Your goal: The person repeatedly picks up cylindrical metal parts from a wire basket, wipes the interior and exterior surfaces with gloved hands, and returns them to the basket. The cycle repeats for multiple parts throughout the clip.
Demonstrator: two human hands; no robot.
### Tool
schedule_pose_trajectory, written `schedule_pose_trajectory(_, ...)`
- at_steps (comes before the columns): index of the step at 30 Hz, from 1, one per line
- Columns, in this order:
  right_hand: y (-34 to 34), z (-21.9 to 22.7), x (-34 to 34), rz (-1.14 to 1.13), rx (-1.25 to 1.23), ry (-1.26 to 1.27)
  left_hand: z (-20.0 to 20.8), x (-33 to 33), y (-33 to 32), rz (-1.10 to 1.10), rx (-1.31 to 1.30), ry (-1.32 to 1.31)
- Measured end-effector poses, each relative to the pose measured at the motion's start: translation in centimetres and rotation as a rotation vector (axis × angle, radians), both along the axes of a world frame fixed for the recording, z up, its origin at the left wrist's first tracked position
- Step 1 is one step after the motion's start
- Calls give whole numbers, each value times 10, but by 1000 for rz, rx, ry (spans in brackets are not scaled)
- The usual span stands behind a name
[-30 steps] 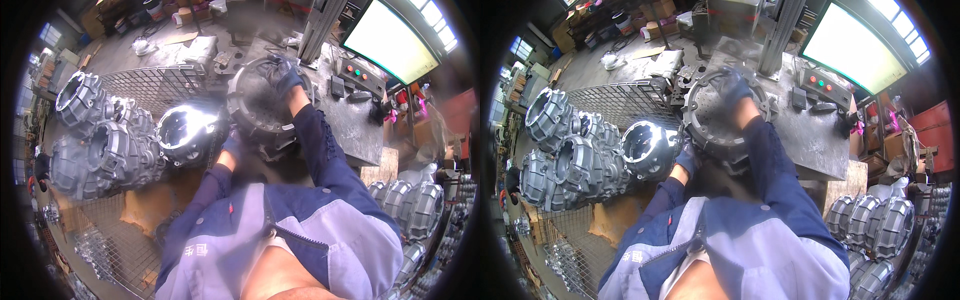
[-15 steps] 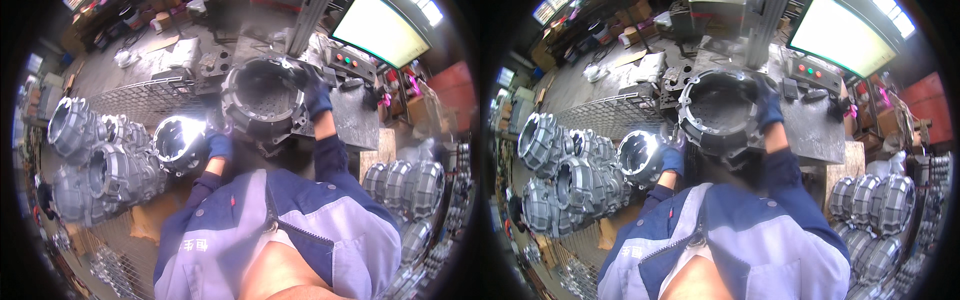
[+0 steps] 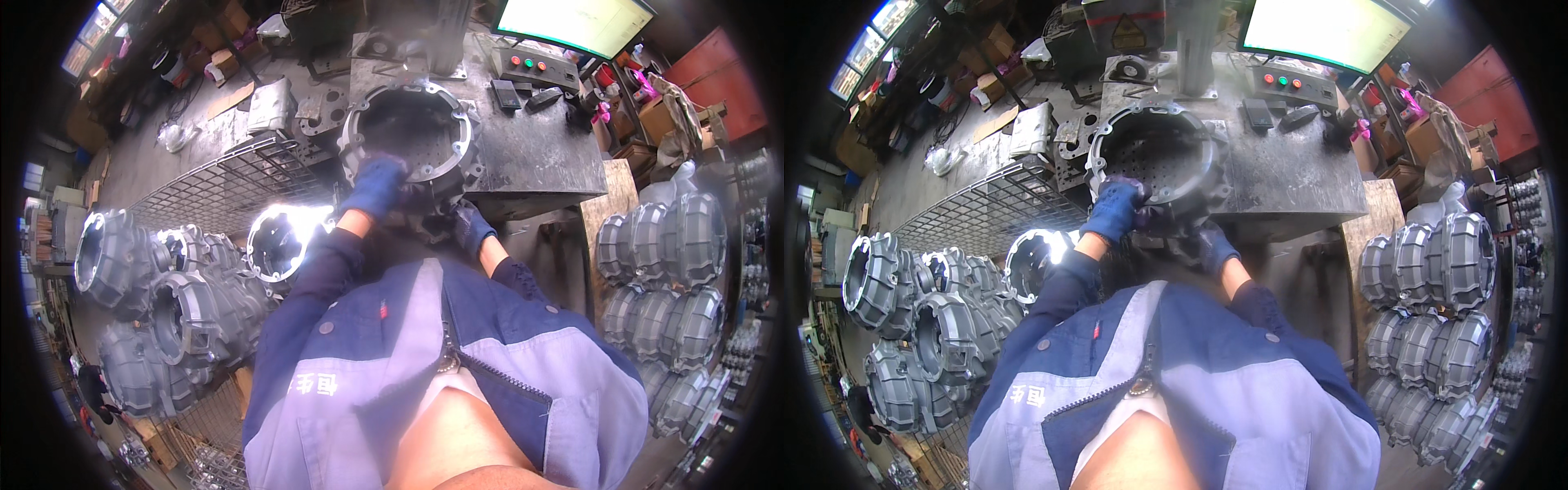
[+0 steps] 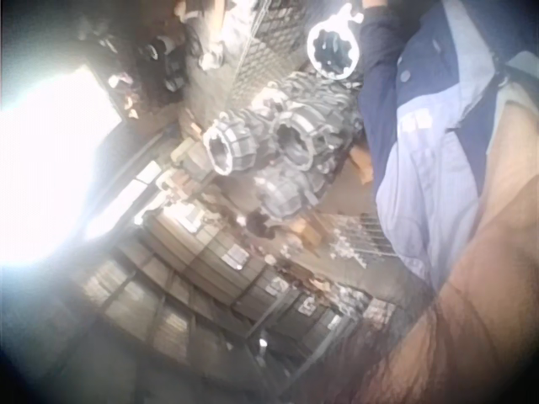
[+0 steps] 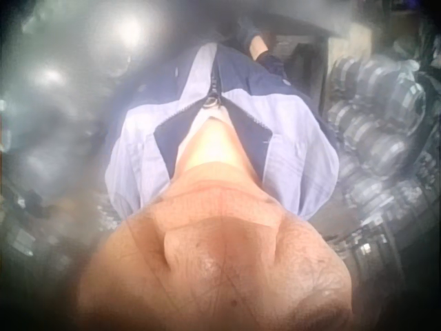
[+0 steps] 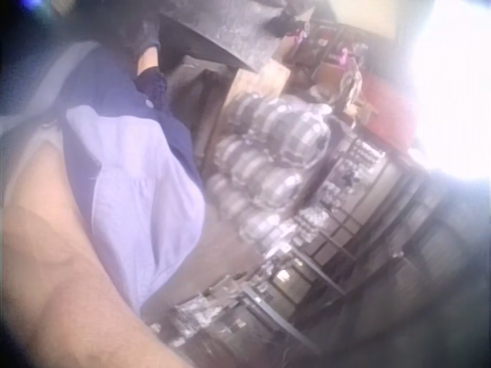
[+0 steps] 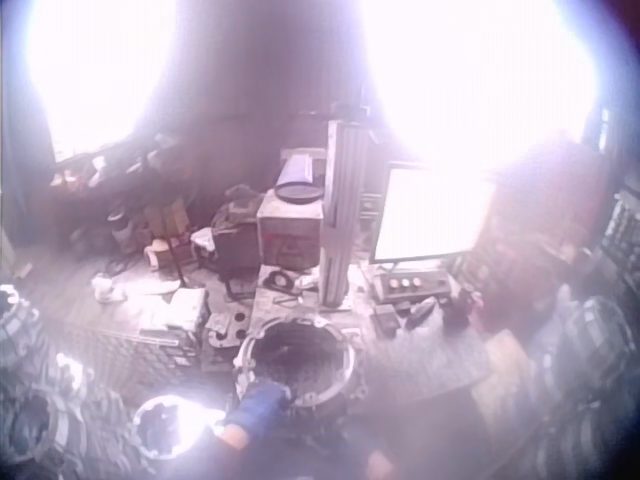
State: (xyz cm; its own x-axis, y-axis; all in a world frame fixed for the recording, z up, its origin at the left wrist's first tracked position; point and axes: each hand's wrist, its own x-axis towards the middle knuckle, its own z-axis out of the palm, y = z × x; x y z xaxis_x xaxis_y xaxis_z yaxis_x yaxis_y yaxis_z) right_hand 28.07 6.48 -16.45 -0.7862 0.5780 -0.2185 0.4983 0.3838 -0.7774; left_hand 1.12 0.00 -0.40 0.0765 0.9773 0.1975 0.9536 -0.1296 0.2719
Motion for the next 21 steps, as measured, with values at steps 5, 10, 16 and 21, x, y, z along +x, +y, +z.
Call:
schedule_pose_trajectory(5,0,-62,4,-90,-134,193,-5,-2,-12,24,-2,-57)
schedule_pose_trajectory(10,6,-74,-1,48,99,65,2,-2,-11,40,-44,-90)
schedule_pose_trajectory(16,-15,-34,-7,-32,10,456,4,1,-14,43,-34,-86)
schedule_pose_trajectory(21,-17,-18,-16,-511,-669,606,-6,0,-11,41,0,-81)
